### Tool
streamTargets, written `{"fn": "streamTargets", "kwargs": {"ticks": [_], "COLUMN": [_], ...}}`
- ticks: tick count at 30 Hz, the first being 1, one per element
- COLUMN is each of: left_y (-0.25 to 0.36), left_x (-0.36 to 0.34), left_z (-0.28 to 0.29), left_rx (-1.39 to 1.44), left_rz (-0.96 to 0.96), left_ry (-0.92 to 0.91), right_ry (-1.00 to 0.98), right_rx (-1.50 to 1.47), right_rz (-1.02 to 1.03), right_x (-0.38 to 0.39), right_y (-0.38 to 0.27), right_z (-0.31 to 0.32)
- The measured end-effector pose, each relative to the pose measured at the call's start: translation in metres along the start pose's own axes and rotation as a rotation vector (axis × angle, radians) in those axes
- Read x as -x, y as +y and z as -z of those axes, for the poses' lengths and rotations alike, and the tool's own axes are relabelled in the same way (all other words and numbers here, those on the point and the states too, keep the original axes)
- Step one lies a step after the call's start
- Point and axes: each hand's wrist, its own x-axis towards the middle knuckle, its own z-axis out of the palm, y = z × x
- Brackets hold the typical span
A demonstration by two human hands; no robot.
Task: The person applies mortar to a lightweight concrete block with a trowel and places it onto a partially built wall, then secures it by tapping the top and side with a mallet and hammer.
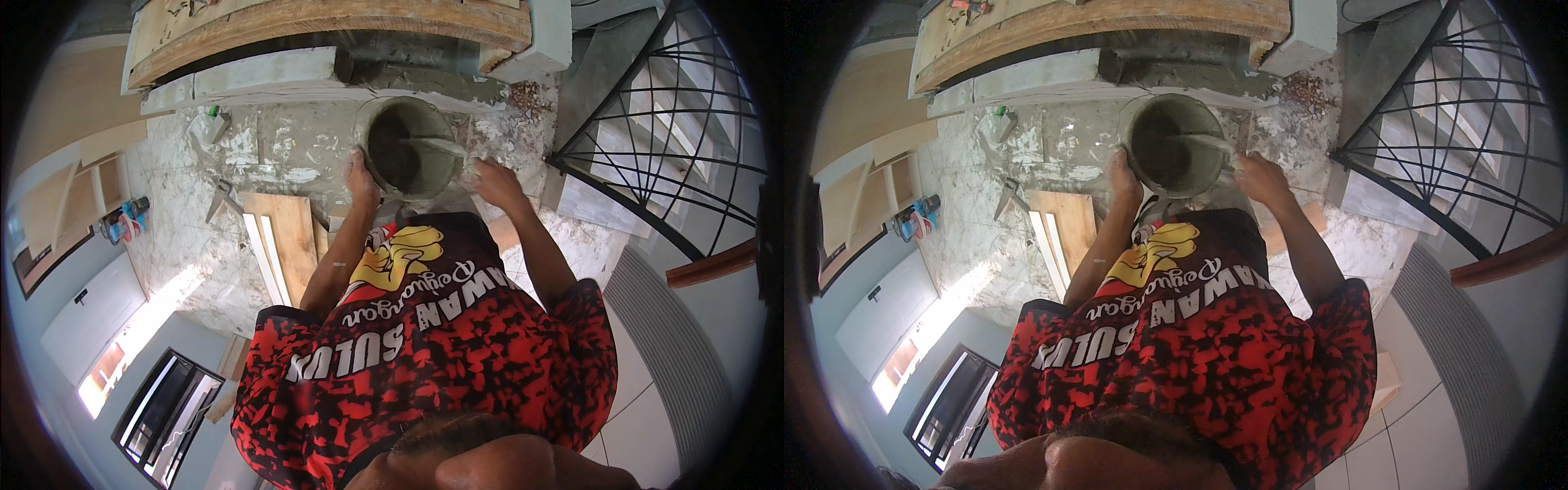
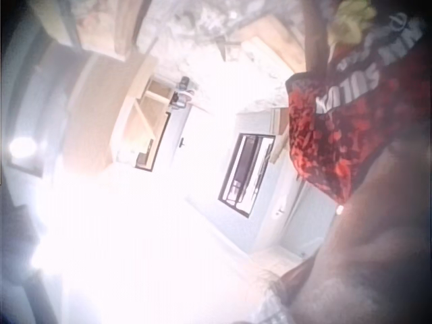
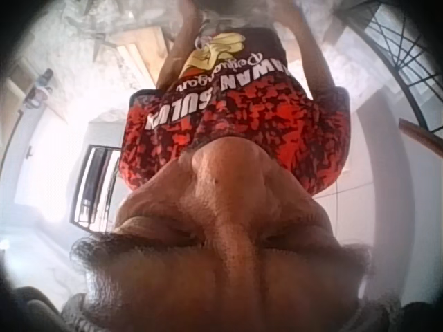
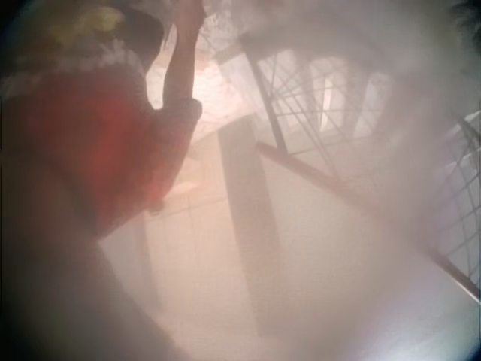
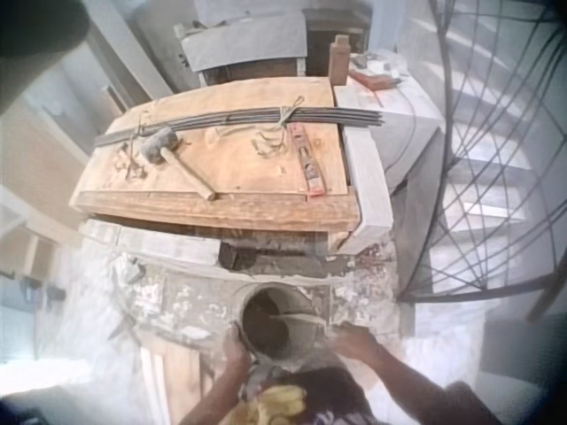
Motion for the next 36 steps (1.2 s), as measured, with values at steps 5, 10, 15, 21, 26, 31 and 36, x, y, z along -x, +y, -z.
{"fn": "streamTargets", "kwargs": {"ticks": [5, 10, 15, 21, 26, 31, 36], "left_y": [0.005, 0.012, -0.002, -0.014, -0.021, -0.024, -0.024], "left_x": [0.016, 0.017, -0.003, -0.013, -0.018, -0.008, 0.002], "left_z": [-0.034, -0.061, -0.057, -0.051, -0.037, -0.020, -0.016], "left_rx": [-0.355, -0.401, -0.153, -0.073, 0.095, 0.109, 0.046], "left_rz": [-0.040, -0.152, -0.062, 0.020, 0.118, 0.117, 0.118], "left_ry": [-0.059, -0.174, -0.326, -0.258, -0.079, -0.112, -0.023], "right_ry": [-0.018, -0.234, -0.358, -0.474, -0.189, 0.062, 0.177], "right_rx": [0.251, 0.169, -0.214, -0.778, -0.692, -0.055, 0.224], "right_rz": [0.105, 0.101, 0.088, -0.195, -0.154, -0.246, -0.364], "right_x": [-0.045, -0.033, -0.027, -0.019, -0.006, -0.017, -0.035], "right_y": [-0.054, -0.062, -0.044, 0.012, 0.068, 0.090, 0.095], "right_z": [-0.018, -0.011, -0.006, 0.009, 0.036, 0.070, 0.053]}}
